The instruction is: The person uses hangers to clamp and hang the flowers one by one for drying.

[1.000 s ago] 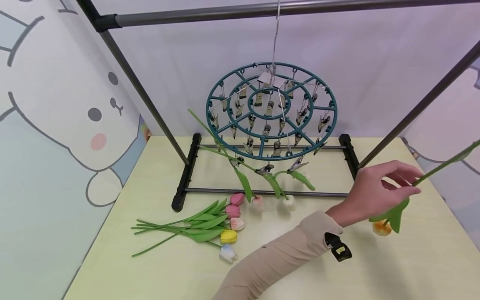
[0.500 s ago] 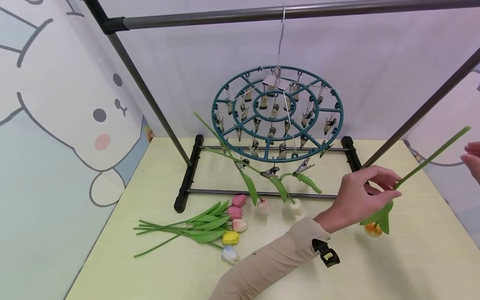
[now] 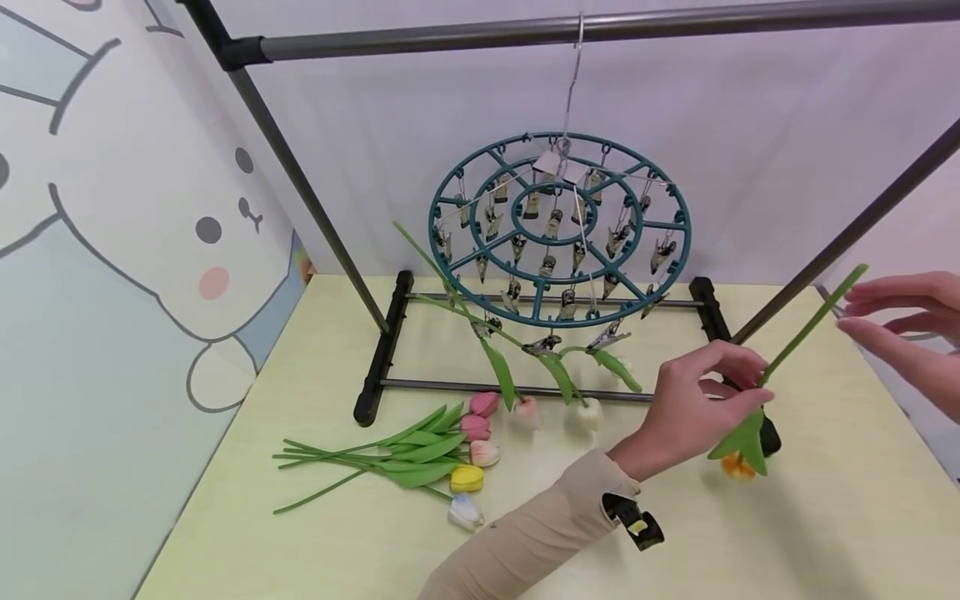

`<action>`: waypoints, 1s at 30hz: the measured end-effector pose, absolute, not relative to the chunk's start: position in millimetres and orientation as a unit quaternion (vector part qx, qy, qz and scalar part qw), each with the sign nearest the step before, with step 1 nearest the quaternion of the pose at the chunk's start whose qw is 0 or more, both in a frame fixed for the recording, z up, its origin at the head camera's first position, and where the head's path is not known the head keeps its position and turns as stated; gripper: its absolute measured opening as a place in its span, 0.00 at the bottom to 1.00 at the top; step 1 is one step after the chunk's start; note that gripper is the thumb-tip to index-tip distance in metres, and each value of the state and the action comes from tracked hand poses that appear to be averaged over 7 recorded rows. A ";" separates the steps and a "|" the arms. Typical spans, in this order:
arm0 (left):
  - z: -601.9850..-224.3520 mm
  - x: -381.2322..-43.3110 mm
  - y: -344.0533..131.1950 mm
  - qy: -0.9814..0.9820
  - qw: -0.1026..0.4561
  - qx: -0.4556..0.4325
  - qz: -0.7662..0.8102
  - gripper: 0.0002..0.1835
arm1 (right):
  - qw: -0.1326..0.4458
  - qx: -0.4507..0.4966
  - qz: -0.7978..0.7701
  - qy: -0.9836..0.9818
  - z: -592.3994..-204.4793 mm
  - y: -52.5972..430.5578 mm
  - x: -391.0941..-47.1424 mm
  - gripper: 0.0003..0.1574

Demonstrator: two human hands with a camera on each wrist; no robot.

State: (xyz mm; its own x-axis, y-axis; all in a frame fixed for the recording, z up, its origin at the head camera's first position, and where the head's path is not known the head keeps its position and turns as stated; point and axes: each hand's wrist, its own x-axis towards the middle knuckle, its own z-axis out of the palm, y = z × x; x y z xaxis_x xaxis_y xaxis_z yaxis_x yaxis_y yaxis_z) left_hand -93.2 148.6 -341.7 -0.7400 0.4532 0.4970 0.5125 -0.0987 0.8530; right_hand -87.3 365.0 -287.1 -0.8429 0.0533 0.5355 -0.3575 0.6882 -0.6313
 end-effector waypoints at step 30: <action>-355.5 -91.7 115.4 -0.630 0.040 -0.322 -0.705 0.13 | 0.148 0.117 0.360 -0.914 -305.6 309.4 -147.7 0.17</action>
